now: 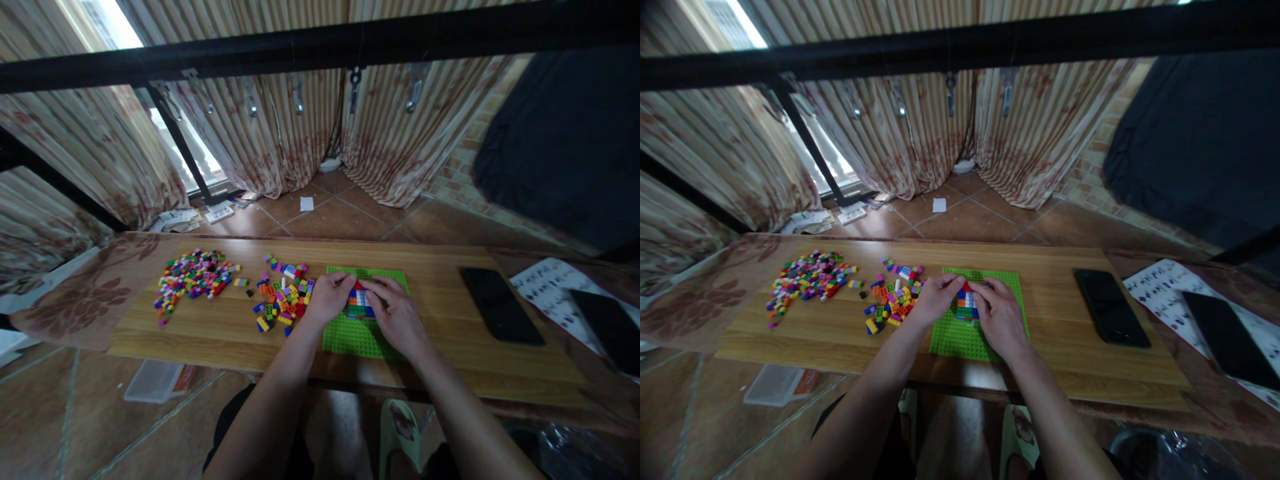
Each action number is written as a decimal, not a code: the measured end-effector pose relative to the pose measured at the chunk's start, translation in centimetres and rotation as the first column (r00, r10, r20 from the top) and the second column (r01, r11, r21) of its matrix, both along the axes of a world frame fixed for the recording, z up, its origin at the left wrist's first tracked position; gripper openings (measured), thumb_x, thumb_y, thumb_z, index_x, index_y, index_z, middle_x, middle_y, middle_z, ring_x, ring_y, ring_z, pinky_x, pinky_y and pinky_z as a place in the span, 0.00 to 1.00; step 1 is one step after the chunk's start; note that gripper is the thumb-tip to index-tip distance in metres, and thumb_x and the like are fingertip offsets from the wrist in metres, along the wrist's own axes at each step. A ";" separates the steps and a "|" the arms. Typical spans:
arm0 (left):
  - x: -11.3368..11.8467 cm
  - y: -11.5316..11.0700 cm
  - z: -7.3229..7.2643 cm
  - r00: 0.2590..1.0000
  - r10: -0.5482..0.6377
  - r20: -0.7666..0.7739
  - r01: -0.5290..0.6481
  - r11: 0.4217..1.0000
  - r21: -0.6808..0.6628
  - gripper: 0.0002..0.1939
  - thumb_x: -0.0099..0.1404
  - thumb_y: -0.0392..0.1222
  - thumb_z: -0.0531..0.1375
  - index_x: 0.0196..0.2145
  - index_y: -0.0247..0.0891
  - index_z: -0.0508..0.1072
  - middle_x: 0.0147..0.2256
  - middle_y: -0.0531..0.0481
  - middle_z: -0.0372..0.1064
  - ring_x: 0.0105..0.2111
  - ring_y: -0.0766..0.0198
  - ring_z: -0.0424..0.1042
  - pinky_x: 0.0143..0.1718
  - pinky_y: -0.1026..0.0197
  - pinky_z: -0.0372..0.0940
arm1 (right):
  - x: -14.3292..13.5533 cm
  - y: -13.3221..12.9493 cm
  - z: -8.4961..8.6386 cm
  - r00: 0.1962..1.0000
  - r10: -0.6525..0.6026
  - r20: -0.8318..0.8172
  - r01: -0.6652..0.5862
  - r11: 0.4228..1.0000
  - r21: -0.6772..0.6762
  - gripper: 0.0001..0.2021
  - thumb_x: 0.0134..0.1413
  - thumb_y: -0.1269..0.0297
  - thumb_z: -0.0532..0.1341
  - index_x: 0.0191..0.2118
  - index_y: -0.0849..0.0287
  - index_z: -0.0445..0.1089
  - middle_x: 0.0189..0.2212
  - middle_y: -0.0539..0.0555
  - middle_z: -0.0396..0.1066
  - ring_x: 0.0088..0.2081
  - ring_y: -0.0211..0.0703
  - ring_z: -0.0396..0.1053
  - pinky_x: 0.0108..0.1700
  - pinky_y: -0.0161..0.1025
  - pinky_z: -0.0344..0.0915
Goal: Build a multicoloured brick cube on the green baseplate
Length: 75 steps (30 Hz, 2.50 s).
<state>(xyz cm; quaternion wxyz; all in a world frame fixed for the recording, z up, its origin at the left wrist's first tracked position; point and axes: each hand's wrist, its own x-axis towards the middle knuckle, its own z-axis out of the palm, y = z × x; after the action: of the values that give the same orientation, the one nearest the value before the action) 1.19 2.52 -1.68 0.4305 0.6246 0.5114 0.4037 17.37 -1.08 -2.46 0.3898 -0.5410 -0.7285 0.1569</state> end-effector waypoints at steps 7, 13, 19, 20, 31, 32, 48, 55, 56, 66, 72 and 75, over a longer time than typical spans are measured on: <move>0.4 0.0 0.0 1.000 0.015 0.026 -0.015 1.000 -0.024 0.12 0.61 0.42 0.57 0.29 0.34 0.77 0.26 0.51 0.73 0.26 0.68 0.68 0.28 0.67 0.62 | -0.1 0.5 0.2 0.973 -0.046 -0.225 0.025 0.995 -0.096 0.17 0.60 0.55 0.55 0.47 0.55 0.75 0.46 0.59 0.73 0.49 0.50 0.70 0.53 0.50 0.65; 0.6 -0.1 0.3 0.999 0.031 0.036 -0.030 0.999 -0.033 0.11 0.60 0.41 0.58 0.28 0.34 0.78 0.26 0.51 0.74 0.26 0.68 0.69 0.29 0.67 0.62 | -0.9 1.9 -0.9 0.845 -0.218 -0.488 0.090 0.958 -0.271 0.19 0.55 0.51 0.58 0.43 0.59 0.76 0.41 0.58 0.77 0.42 0.50 0.73 0.47 0.49 0.68; 0.9 0.0 0.1 0.996 0.068 0.055 -0.066 0.997 -0.040 0.09 0.59 0.40 0.59 0.28 0.34 0.78 0.26 0.51 0.74 0.25 0.68 0.69 0.28 0.67 0.62 | -1.9 2.5 -1.3 0.815 -0.291 -0.501 0.143 0.939 -0.313 0.17 0.48 0.52 0.61 0.38 0.59 0.78 0.37 0.58 0.78 0.39 0.52 0.74 0.45 0.50 0.68; 0.9 0.0 0.1 0.996 0.073 0.050 -0.071 0.997 -0.042 0.09 0.59 0.40 0.59 0.28 0.34 0.78 0.26 0.51 0.74 0.25 0.68 0.68 0.28 0.67 0.62 | -2.0 2.5 -1.3 0.818 -0.293 -0.495 0.148 0.939 -0.311 0.17 0.48 0.53 0.61 0.38 0.59 0.78 0.37 0.58 0.78 0.38 0.52 0.74 0.45 0.50 0.68; 1.5 -0.4 1.3 0.983 0.139 -0.120 -0.144 0.989 -0.040 0.10 0.59 0.39 0.58 0.31 0.35 0.79 0.26 0.51 0.75 0.27 0.67 0.70 0.30 0.67 0.63 | -2.6 2.0 -0.5 0.905 -0.235 -0.354 0.164 0.962 -0.219 0.18 0.54 0.55 0.55 0.40 0.60 0.77 0.39 0.59 0.78 0.40 0.51 0.73 0.47 0.49 0.67; 1.5 -0.4 1.2 0.984 0.131 -0.120 -0.136 0.990 -0.037 0.10 0.60 0.39 0.57 0.31 0.35 0.79 0.26 0.51 0.75 0.27 0.67 0.70 0.30 0.67 0.63 | -2.6 2.0 -0.6 0.909 -0.232 -0.346 0.164 0.963 -0.215 0.18 0.54 0.55 0.55 0.40 0.59 0.77 0.39 0.59 0.78 0.41 0.51 0.73 0.48 0.49 0.66; -1.1 -0.3 1.0 0.980 0.121 -0.156 -0.120 0.993 0.017 0.14 0.65 0.38 0.51 0.30 0.35 0.75 0.30 0.49 0.74 0.30 0.65 0.71 0.33 0.66 0.64 | 0.7 2.1 0.4 0.674 -0.466 -0.574 0.280 0.880 -0.384 0.23 0.52 0.46 0.55 0.41 0.61 0.74 0.38 0.60 0.77 0.35 0.45 0.72 0.36 0.41 0.67; -0.2 -1.3 1.1 0.972 0.058 -0.227 -0.064 0.998 -0.020 0.13 0.64 0.36 0.52 0.35 0.36 0.78 0.32 0.48 0.76 0.33 0.63 0.73 0.37 0.64 0.65 | 0.3 2.2 -0.9 0.793 -0.399 -0.461 0.219 0.892 -0.396 0.23 0.53 0.47 0.54 0.38 0.60 0.76 0.35 0.57 0.77 0.30 0.43 0.69 0.29 0.38 0.63; 0.0 -1.4 1.1 0.970 0.060 -0.237 -0.066 0.998 -0.022 0.13 0.64 0.35 0.52 0.36 0.36 0.78 0.34 0.47 0.77 0.34 0.62 0.74 0.38 0.63 0.66 | 0.2 2.2 -1.1 0.803 -0.389 -0.452 0.220 0.898 -0.381 0.22 0.53 0.47 0.54 0.38 0.60 0.76 0.35 0.57 0.77 0.31 0.44 0.70 0.31 0.39 0.64; 0.1 -1.7 1.3 0.959 0.054 -0.278 -0.060 0.998 -0.014 0.15 0.63 0.33 0.52 0.41 0.35 0.78 0.39 0.44 0.78 0.40 0.59 0.75 0.45 0.59 0.67 | 0.4 2.1 -1.3 0.830 -0.380 -0.408 0.223 0.897 -0.382 0.22 0.54 0.46 0.55 0.40 0.58 0.77 0.37 0.57 0.77 0.39 0.50 0.71 0.38 0.43 0.66; 0.0 -1.8 1.5 0.953 0.067 -0.294 -0.078 0.997 -0.025 0.16 0.63 0.33 0.52 0.42 0.35 0.78 0.39 0.43 0.78 0.39 0.59 0.75 0.44 0.60 0.67 | 0.1 1.7 -1.4 0.808 -0.389 -0.442 0.202 0.889 -0.412 0.21 0.52 0.48 0.56 0.39 0.59 0.77 0.38 0.56 0.77 0.40 0.49 0.71 0.39 0.42 0.66; -0.1 -2.0 1.8 0.950 0.060 -0.307 -0.073 0.997 -0.032 0.16 0.63 0.33 0.52 0.42 0.35 0.78 0.40 0.44 0.78 0.39 0.59 0.75 0.44 0.61 0.67 | 0.0 1.7 -1.5 0.801 -0.396 -0.449 0.205 0.886 -0.416 0.21 0.52 0.48 0.56 0.38 0.58 0.77 0.37 0.55 0.77 0.39 0.49 0.71 0.39 0.42 0.66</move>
<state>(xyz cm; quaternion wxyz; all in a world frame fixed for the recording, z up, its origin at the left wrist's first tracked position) 1.13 0.52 0.08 0.3457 0.6524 0.6012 0.3055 17.35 0.59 -3.92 0.4911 -0.6480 -0.4588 0.3585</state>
